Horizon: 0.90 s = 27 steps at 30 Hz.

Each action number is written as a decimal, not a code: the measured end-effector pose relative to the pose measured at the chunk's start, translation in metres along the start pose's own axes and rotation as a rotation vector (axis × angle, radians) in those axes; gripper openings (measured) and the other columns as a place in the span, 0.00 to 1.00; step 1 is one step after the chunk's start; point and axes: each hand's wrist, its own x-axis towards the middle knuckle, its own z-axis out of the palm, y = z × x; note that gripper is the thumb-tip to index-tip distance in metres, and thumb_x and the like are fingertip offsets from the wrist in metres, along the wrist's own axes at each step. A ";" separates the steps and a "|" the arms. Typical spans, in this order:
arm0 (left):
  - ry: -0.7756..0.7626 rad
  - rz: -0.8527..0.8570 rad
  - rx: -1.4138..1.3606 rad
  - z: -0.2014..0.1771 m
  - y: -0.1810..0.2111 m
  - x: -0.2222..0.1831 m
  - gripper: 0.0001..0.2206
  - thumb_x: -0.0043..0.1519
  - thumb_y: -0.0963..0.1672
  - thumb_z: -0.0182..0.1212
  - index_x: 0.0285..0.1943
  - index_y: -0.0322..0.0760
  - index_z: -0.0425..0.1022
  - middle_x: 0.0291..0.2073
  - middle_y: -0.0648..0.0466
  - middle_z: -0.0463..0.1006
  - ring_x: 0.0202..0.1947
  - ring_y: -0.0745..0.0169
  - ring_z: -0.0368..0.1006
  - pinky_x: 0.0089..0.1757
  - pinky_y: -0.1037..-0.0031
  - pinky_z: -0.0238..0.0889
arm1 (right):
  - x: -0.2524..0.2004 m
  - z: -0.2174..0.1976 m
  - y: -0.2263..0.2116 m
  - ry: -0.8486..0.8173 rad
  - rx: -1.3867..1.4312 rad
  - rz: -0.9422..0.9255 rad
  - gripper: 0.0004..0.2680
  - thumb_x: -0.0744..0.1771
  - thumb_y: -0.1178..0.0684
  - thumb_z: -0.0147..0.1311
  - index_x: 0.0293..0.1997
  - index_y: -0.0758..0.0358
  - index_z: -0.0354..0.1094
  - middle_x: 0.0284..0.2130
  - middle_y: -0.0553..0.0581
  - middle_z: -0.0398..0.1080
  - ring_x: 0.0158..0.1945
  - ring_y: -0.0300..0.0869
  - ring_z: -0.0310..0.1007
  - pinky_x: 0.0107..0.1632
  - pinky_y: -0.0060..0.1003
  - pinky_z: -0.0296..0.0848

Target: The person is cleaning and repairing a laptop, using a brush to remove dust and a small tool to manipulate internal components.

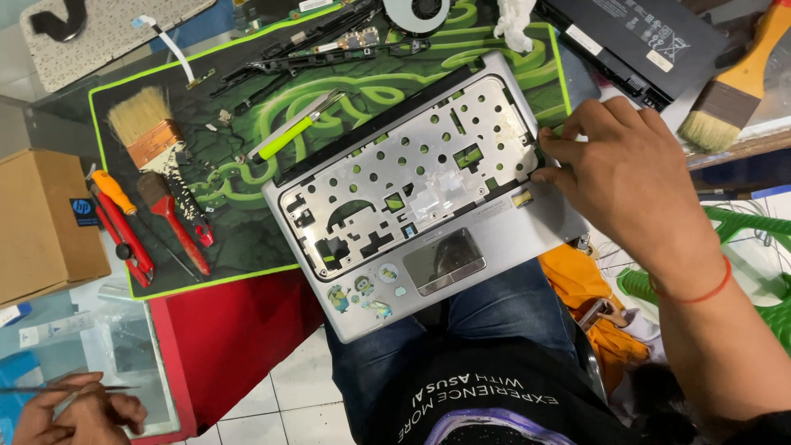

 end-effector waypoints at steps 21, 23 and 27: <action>-1.188 0.647 -0.513 0.138 0.393 -0.200 0.11 0.78 0.39 0.52 0.60 0.41 0.82 0.39 0.54 0.79 0.31 0.69 0.79 0.38 0.78 0.80 | 0.038 0.042 0.040 -0.087 0.682 -0.399 0.26 0.76 0.40 0.34 0.90 0.49 0.43 0.89 0.56 0.40 0.91 0.53 0.29 0.86 0.60 0.22; -1.082 0.999 -0.223 0.153 0.403 -0.206 0.25 0.74 0.32 0.44 0.79 0.40 0.67 0.49 0.44 0.74 0.44 0.43 0.73 0.44 0.54 0.68 | 0.038 0.044 0.037 -0.054 0.637 -0.368 0.26 0.76 0.41 0.33 0.91 0.52 0.45 0.88 0.58 0.43 0.90 0.57 0.34 0.87 0.64 0.28; -0.917 1.163 -0.033 0.186 0.395 -0.209 0.29 0.81 0.38 0.54 0.90 0.57 0.57 0.39 0.58 0.71 0.29 0.56 0.72 0.30 0.64 0.67 | 0.039 0.041 0.037 -0.055 0.645 -0.359 0.26 0.76 0.41 0.32 0.90 0.54 0.47 0.88 0.56 0.41 0.90 0.54 0.34 0.87 0.63 0.29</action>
